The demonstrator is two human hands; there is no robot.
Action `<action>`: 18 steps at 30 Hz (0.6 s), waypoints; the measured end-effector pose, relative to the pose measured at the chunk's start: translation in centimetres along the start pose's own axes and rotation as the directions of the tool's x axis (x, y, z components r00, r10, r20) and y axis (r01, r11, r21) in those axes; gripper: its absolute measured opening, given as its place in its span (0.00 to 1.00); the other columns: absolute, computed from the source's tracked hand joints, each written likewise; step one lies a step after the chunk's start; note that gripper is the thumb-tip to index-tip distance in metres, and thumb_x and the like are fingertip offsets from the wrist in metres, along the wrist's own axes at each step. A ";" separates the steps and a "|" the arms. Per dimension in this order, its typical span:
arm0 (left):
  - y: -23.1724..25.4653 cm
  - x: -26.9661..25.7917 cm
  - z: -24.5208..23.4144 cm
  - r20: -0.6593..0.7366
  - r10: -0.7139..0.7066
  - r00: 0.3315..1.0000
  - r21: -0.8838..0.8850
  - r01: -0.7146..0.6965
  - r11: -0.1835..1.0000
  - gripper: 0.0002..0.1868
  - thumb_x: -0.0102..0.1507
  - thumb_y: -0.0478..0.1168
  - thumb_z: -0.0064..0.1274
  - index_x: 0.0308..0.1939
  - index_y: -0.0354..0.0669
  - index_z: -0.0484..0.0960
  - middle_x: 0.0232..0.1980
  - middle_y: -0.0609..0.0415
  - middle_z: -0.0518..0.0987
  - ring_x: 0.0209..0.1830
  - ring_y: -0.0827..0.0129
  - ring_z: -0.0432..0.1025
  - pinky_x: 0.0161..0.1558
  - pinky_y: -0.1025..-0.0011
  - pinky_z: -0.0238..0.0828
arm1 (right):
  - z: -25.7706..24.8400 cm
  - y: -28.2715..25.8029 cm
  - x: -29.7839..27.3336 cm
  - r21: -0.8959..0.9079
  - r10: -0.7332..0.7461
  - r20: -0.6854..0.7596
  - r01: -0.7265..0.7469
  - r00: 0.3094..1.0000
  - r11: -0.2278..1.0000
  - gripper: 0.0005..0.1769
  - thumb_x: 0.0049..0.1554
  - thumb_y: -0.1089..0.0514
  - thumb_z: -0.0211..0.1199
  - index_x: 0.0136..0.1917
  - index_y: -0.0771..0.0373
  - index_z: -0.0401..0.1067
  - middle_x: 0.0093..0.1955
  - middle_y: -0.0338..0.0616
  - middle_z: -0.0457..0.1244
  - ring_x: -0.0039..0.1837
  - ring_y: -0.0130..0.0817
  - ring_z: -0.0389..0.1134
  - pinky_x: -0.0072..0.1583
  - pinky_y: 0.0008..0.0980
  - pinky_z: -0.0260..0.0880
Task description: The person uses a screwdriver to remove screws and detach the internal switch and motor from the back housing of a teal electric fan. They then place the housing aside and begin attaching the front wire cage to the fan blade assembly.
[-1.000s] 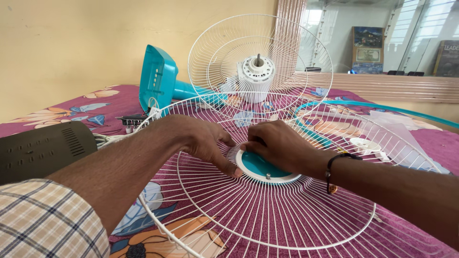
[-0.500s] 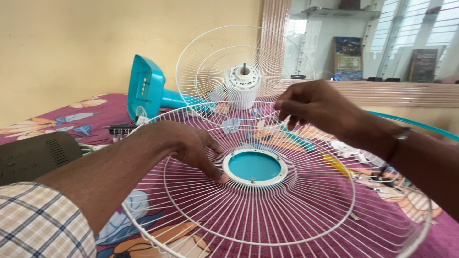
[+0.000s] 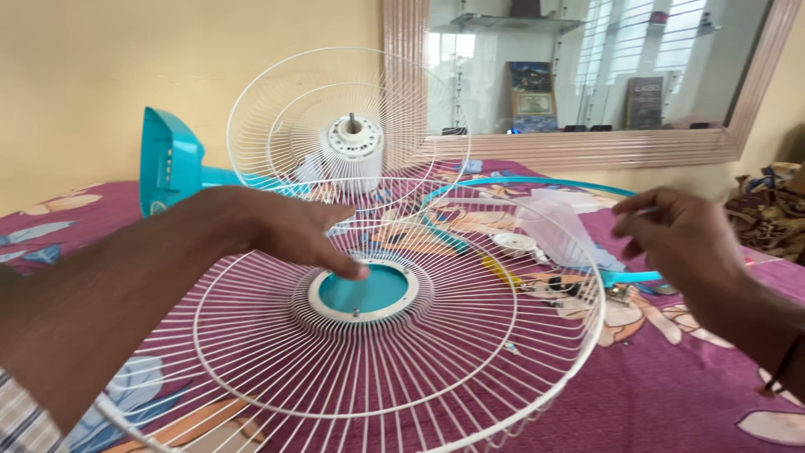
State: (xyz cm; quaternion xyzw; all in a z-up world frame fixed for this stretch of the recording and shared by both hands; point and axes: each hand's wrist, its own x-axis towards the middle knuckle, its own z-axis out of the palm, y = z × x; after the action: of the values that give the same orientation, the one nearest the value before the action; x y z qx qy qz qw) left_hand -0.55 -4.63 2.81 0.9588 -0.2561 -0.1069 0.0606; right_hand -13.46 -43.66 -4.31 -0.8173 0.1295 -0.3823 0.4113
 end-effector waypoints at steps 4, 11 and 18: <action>3.4 1.5 -1.3 -0.005 0.107 0.994 -0.007 -0.107 0.994 0.63 0.52 0.72 0.58 0.81 0.58 0.41 0.85 0.48 0.43 0.85 0.56 0.39 0.80 0.49 0.41 | 1.1 0.7 -1.6 -0.094 -0.038 0.093 0.047 0.995 0.995 0.09 0.56 0.61 0.66 0.51 0.66 0.80 0.44 0.48 0.74 0.44 0.33 0.73 0.48 0.34 0.74; 3.0 4.5 1.0 0.067 0.074 0.995 0.088 -0.080 0.993 0.62 0.50 0.76 0.50 0.82 0.60 0.45 0.85 0.46 0.42 0.86 0.51 0.37 0.80 0.42 0.39 | 3.7 -1.9 -3.6 -0.270 0.082 0.166 -0.035 0.983 0.962 0.10 0.59 0.55 0.68 0.52 0.59 0.83 0.43 0.45 0.76 0.42 0.30 0.77 0.48 0.33 0.76; 0.7 6.1 4.8 0.119 0.011 0.993 0.050 -0.017 0.999 0.63 0.48 0.84 0.31 0.82 0.59 0.48 0.82 0.39 0.52 0.81 0.39 0.54 0.74 0.34 0.56 | 4.0 -1.2 -3.5 -0.371 -0.052 0.225 0.135 0.973 0.919 0.21 0.50 0.49 0.74 0.55 0.59 0.78 0.48 0.48 0.74 0.48 0.38 0.77 0.53 0.39 0.78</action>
State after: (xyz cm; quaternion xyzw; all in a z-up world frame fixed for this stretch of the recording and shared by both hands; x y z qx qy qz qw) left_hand 3.14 -8.65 -2.82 0.9502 -0.2687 -0.1566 0.0218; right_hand -13.02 -38.79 -6.69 -0.9229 0.1183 -0.2802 0.2359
